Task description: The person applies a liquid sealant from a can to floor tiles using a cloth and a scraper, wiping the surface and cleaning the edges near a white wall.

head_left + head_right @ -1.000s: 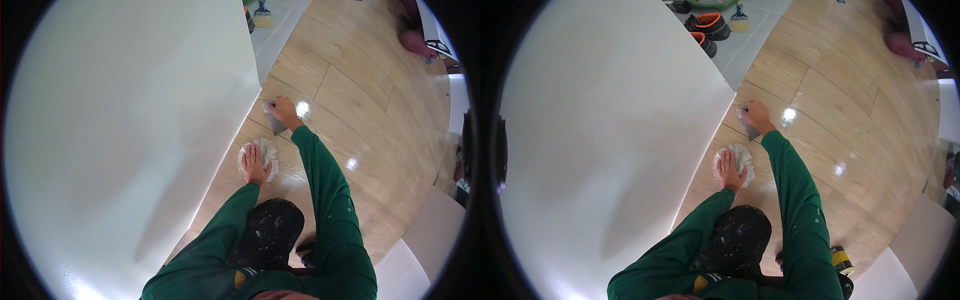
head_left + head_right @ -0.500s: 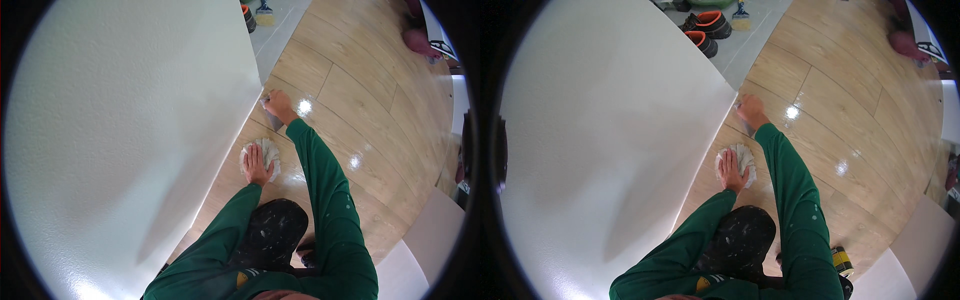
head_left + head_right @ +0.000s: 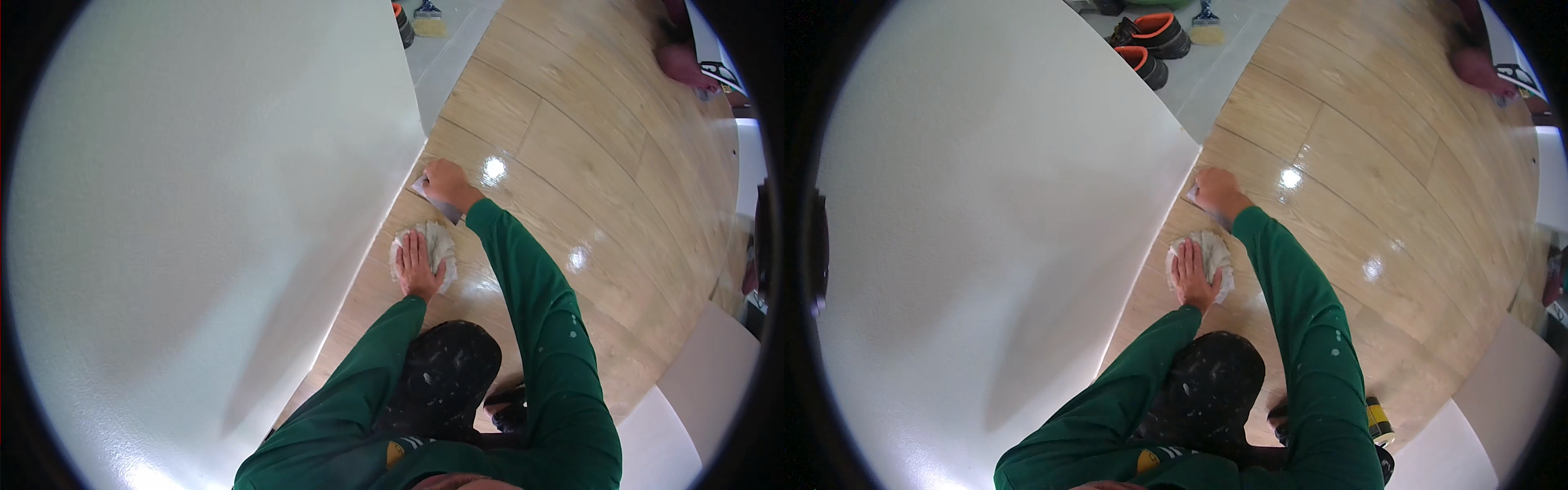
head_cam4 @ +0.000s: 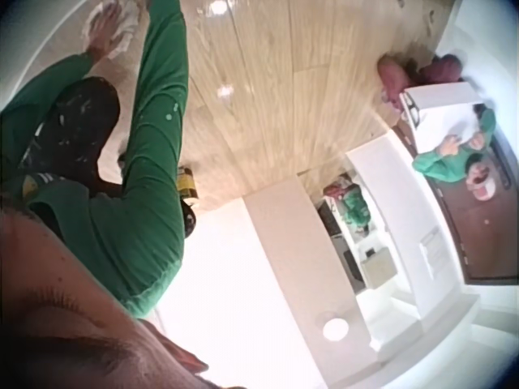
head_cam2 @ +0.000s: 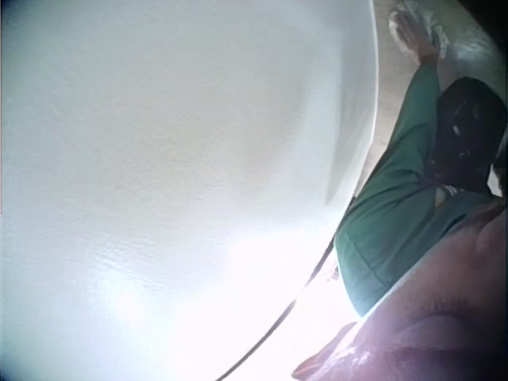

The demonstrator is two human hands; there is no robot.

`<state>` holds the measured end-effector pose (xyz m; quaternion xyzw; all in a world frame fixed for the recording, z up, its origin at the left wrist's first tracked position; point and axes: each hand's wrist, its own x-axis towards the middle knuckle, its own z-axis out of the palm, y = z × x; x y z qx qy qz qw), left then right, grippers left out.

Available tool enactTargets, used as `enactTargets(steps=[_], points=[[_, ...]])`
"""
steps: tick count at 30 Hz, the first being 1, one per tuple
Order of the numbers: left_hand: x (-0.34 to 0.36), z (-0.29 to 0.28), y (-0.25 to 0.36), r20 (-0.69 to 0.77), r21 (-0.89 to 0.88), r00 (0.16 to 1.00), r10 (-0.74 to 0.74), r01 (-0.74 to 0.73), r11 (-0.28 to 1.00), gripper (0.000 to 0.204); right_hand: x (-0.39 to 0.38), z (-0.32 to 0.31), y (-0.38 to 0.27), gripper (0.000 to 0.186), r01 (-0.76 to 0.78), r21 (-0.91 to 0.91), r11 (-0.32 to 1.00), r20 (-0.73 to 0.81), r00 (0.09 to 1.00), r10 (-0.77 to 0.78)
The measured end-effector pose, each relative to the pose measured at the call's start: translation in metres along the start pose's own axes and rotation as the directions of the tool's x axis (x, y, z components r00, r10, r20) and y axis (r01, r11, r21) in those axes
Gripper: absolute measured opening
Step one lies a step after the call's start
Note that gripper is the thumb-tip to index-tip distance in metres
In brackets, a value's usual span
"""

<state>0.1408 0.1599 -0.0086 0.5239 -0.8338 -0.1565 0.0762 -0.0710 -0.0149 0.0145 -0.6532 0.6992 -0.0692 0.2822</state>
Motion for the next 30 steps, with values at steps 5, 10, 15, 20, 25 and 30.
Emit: enactTargets(steps=[5,10,15,20,25,30], points=[[0.002,0.000,0.000,-0.018,-0.021,1.000,0.007,-0.007,1.000,0.088,0.002,-0.009,-0.004,0.027,0.037,-0.023,0.999,0.059,0.998,-0.036],[0.003,0.003,0.006,-0.033,-0.029,0.999,0.015,-0.016,0.999,0.088,0.005,-0.005,-0.003,0.025,-0.012,-0.044,0.999,-0.054,0.998,0.009],[0.001,0.004,0.002,-0.027,-0.016,1.000,0.007,-0.008,1.000,0.089,0.004,-0.007,-0.012,0.024,-0.001,-0.047,0.999,-0.019,1.000,0.000],[0.001,0.004,-0.002,-0.025,-0.019,1.000,0.005,-0.006,1.000,0.089,0.008,-0.006,-0.019,0.024,0.014,-0.092,0.996,0.046,0.999,-0.010],[0.002,0.001,0.002,-0.014,-0.026,1.000,0.007,-0.008,1.000,0.089,0.008,-0.006,-0.018,0.022,-0.027,-0.069,0.997,-0.005,1.000,0.027],[0.002,0.002,0.002,-0.002,-0.032,1.000,0.009,-0.009,0.999,0.090,0.001,-0.013,-0.007,0.027,-0.055,-0.001,0.999,0.034,0.998,0.055]])
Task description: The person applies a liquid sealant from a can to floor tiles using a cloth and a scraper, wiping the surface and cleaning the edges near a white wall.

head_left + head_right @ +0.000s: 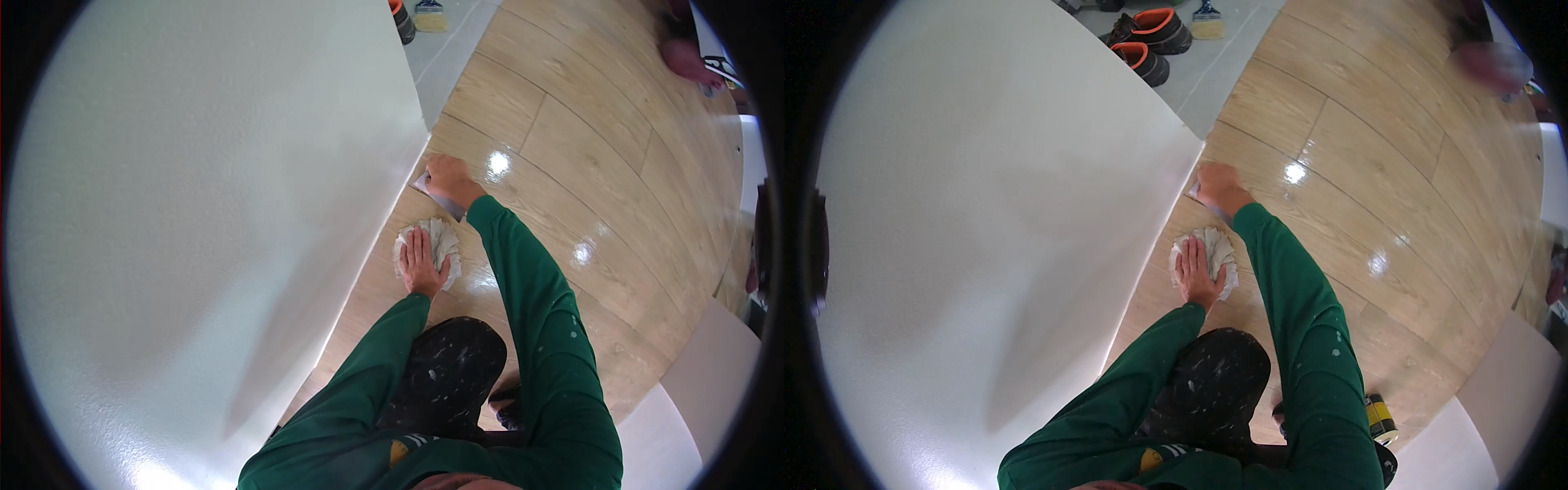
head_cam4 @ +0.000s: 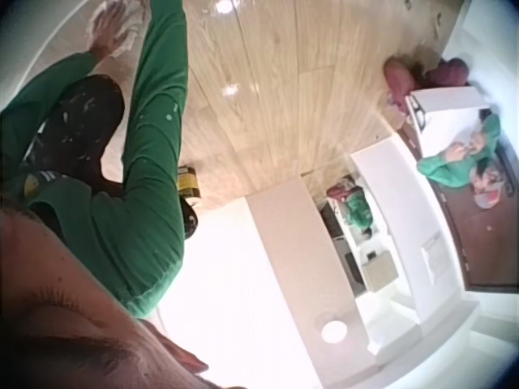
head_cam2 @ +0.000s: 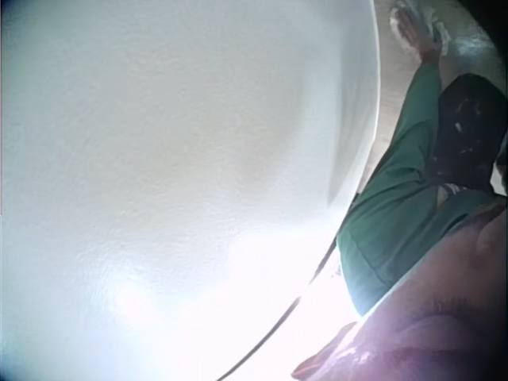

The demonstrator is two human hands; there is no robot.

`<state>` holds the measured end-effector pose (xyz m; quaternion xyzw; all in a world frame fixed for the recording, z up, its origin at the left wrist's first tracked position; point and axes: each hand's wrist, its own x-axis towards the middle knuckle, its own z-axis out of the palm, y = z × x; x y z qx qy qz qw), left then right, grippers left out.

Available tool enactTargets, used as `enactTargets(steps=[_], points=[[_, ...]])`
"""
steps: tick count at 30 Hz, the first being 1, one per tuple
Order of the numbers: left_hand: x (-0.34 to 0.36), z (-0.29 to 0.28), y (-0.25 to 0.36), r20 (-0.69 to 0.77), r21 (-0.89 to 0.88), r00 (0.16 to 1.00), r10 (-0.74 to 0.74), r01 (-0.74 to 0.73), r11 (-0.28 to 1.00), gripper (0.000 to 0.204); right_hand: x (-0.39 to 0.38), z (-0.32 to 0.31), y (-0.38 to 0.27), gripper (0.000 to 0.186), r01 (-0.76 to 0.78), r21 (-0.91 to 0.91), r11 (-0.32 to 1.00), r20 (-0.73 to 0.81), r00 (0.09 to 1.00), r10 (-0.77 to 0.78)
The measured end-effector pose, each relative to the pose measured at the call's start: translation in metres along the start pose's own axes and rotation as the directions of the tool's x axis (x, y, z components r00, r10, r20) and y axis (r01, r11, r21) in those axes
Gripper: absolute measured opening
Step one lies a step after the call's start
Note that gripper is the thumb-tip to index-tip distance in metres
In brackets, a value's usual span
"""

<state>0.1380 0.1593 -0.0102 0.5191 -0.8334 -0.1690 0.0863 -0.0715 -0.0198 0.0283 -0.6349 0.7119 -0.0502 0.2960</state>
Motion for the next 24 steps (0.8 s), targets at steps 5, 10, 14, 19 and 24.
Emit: enactTargets(steps=[5,10,14,19,24], points=[[0.002,0.002,0.013,0.039,-0.001,0.999,0.006,-0.006,1.000,0.091,-0.068,0.019,0.074,0.041,-0.294,0.351,0.889,-0.249,0.886,0.392],[0.011,-0.002,0.009,0.028,0.055,1.000,-0.010,0.008,0.998,0.092,-0.238,0.036,0.121,0.043,-0.322,0.637,0.700,-0.202,0.807,0.555],[0.107,0.012,0.059,-0.017,0.034,1.000,0.026,-0.026,0.999,0.090,-0.378,0.088,0.166,0.038,-0.449,0.698,0.559,-0.207,0.620,0.757],[0.218,-0.006,0.054,-0.065,0.067,0.990,0.128,-0.123,0.990,0.087,-0.440,0.112,0.111,0.032,-0.301,0.890,0.344,-0.166,0.488,0.857],[0.125,-0.005,0.024,-0.049,0.063,0.995,0.091,-0.088,0.994,0.088,-0.480,0.126,0.126,0.031,-0.452,0.883,0.123,0.099,0.436,0.894]])
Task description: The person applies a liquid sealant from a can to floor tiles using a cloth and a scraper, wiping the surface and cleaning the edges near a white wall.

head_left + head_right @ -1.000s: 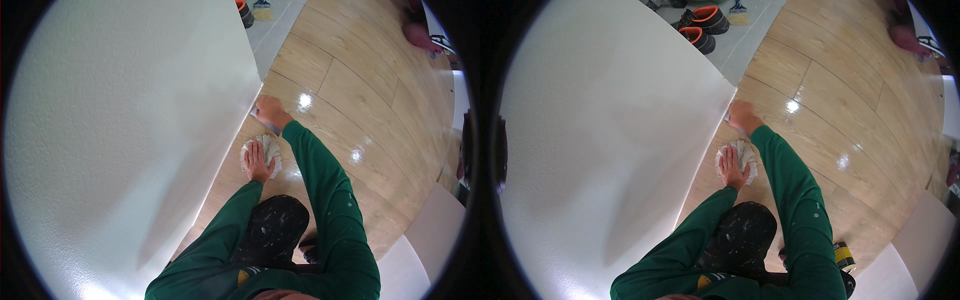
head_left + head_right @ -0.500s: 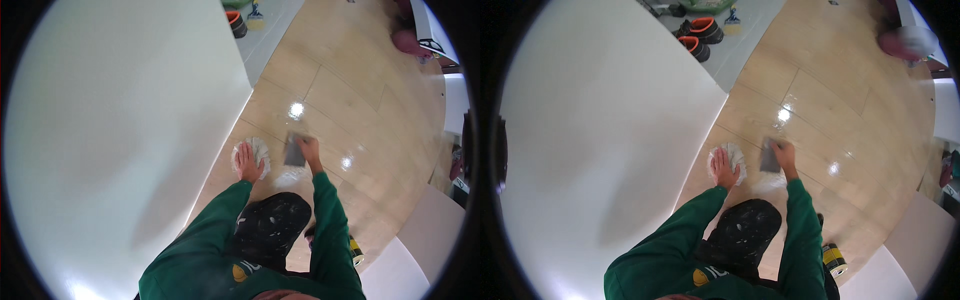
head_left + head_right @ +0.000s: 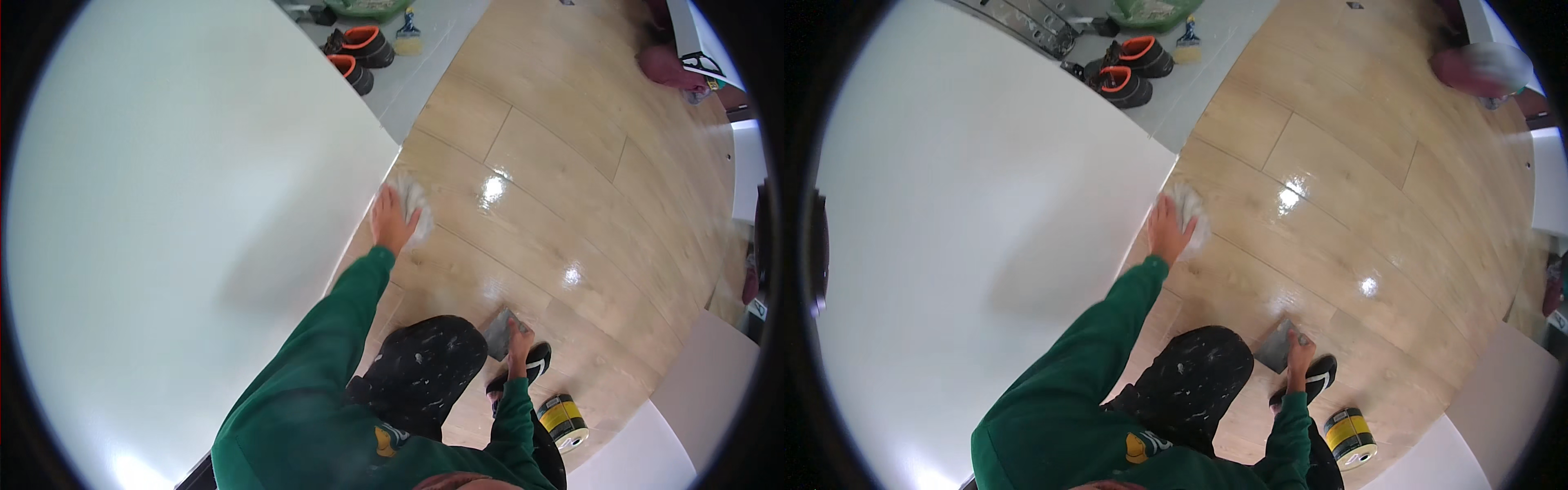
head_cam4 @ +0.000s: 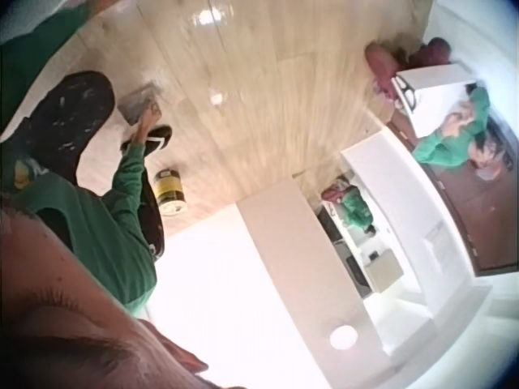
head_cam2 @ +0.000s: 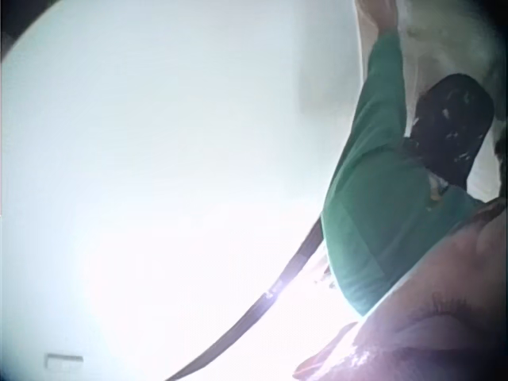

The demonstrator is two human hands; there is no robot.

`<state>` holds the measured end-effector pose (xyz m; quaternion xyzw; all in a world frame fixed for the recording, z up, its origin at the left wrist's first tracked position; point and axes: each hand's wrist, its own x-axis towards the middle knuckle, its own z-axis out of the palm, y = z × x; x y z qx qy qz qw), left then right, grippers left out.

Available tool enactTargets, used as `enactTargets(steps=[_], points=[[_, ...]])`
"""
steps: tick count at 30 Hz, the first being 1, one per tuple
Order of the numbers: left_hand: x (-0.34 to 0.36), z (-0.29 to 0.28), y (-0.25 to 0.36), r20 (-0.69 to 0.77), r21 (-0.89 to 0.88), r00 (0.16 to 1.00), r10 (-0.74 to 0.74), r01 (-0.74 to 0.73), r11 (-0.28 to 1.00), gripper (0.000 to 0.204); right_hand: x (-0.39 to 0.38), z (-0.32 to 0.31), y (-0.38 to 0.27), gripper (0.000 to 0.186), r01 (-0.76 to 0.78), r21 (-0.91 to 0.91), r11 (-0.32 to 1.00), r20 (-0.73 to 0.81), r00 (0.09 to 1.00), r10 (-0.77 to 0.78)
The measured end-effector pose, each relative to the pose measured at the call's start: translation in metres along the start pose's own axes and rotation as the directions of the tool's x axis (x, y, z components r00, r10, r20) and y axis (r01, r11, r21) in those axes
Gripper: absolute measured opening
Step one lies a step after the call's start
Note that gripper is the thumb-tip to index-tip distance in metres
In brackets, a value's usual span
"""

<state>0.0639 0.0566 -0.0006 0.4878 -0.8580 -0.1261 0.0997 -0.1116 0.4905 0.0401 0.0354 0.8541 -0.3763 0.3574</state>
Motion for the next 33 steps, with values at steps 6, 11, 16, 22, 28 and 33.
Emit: enactTargets(steps=[6,11,16,22,28,33], points=[[0.043,0.002,-0.005,-0.043,0.144,0.996,0.082,-0.075,0.987,0.086,0.023,0.018,0.008,0.031,0.111,0.092,0.990,0.064,0.991,-0.117],[0.009,-0.001,-0.002,0.013,0.081,1.000,0.011,-0.012,0.997,0.083,0.017,0.006,-0.014,0.032,0.109,0.085,0.990,-0.039,0.994,-0.106],[-0.009,-0.001,-0.011,0.023,0.119,0.999,0.040,-0.042,0.992,0.080,0.012,0.006,-0.020,0.032,0.134,0.232,0.964,-0.045,0.991,-0.127],[0.073,0.009,0.026,0.021,0.057,0.997,0.077,-0.078,0.995,0.079,0.010,0.007,-0.020,0.027,0.090,0.116,0.989,-0.076,0.994,-0.082],[-0.039,0.001,-0.014,0.023,0.159,0.999,-0.045,0.041,0.986,0.080,0.007,-0.013,-0.014,0.033,0.016,0.243,0.970,0.038,0.999,-0.026],[0.007,-0.007,-0.003,0.070,0.172,0.997,-0.018,0.006,0.985,0.082,0.016,0.002,-0.020,0.025,0.030,0.279,0.960,0.034,0.999,-0.041]])
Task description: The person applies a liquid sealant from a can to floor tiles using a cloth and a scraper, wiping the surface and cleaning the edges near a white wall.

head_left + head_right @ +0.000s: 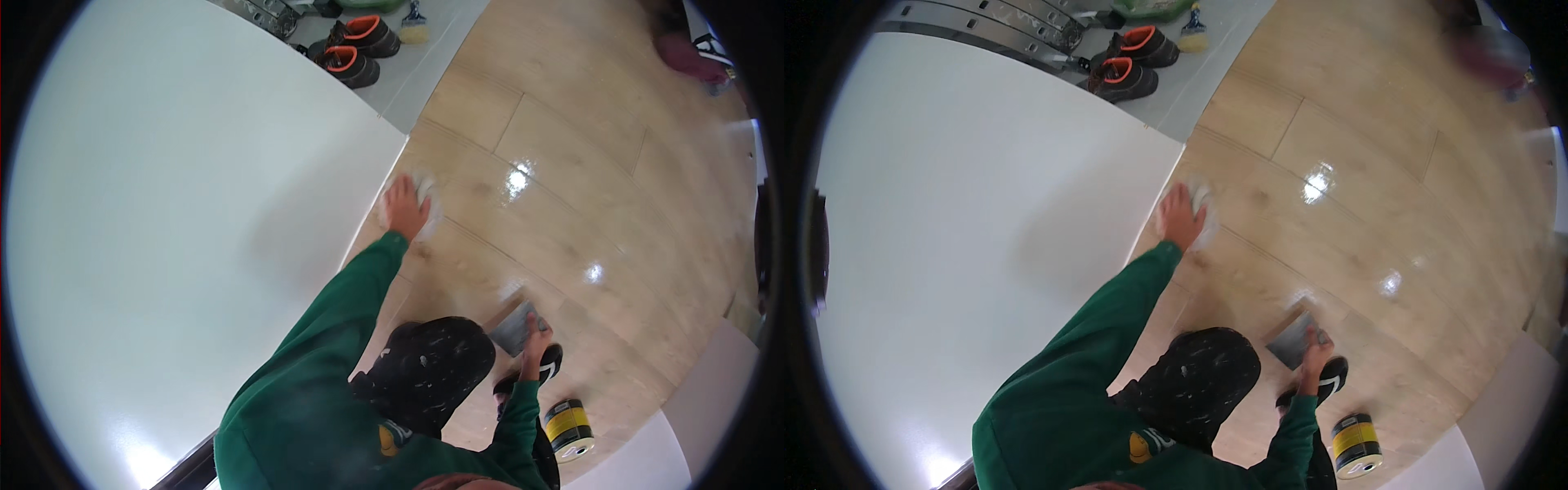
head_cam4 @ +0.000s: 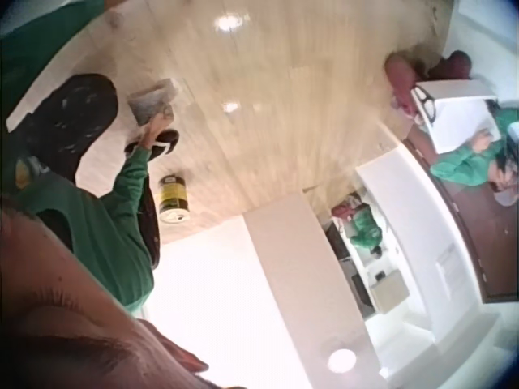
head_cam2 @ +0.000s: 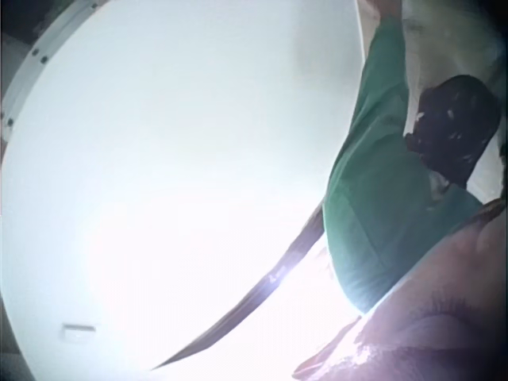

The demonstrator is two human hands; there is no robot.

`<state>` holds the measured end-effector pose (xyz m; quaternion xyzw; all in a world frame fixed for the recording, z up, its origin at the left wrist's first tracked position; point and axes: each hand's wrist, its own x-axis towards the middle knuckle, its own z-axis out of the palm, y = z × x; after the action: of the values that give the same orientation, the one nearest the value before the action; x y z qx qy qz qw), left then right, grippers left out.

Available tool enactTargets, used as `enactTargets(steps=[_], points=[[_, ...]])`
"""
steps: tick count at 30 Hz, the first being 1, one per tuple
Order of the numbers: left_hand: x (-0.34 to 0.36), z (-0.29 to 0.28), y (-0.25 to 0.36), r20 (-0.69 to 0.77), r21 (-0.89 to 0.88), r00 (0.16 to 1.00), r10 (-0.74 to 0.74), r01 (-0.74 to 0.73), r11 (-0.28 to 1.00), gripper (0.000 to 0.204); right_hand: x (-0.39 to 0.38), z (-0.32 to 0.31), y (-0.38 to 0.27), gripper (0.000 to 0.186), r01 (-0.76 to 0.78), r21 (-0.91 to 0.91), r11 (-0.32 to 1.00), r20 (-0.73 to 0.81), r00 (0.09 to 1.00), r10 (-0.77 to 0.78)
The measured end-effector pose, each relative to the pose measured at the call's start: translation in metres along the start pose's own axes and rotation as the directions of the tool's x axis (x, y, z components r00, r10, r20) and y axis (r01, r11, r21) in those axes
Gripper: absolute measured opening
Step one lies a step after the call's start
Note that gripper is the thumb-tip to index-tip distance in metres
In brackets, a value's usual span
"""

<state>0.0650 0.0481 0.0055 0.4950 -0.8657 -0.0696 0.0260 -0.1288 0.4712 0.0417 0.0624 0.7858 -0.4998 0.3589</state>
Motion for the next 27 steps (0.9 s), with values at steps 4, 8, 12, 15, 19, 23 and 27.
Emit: enactTargets(steps=[4,8,12,15,19,23,27], points=[[-0.008,0.004,0.015,-0.103,-0.042,0.995,0.001,-0.005,0.999,0.084,-0.002,-0.006,0.003,0.028,0.018,-0.018,1.000,-0.010,1.000,-0.018],[-0.018,0.008,0.009,-0.070,-0.029,0.997,-0.044,0.042,0.999,0.087,-0.005,-0.008,-0.003,0.031,-0.002,0.007,1.000,-0.026,1.000,0.003],[0.057,0.008,0.024,-0.088,-0.069,0.996,-0.011,0.005,0.998,0.089,-0.005,-0.009,0.002,0.033,0.045,-0.055,0.997,-0.060,0.997,-0.049],[0.047,0.014,0.016,-0.106,-0.062,0.994,0.038,-0.045,0.997,0.090,0.006,-0.016,0.010,0.033,-0.015,-0.030,0.999,-0.102,0.995,0.012],[-0.008,0.019,0.010,-0.027,-0.085,0.998,-0.053,0.051,0.995,0.090,0.005,-0.029,0.006,0.032,0.005,-0.008,1.000,-0.081,0.997,-0.006],[0.029,0.021,0.011,-0.074,0.000,0.995,-0.064,0.064,0.998,0.090,-0.006,0.000,-0.007,0.030,0.008,-0.032,0.999,-0.068,0.998,-0.010],[0.050,0.013,0.022,-0.086,-0.084,0.996,0.021,-0.028,0.996,0.090,-0.001,-0.008,0.005,0.031,-0.005,-0.002,1.000,0.004,1.000,0.005]])
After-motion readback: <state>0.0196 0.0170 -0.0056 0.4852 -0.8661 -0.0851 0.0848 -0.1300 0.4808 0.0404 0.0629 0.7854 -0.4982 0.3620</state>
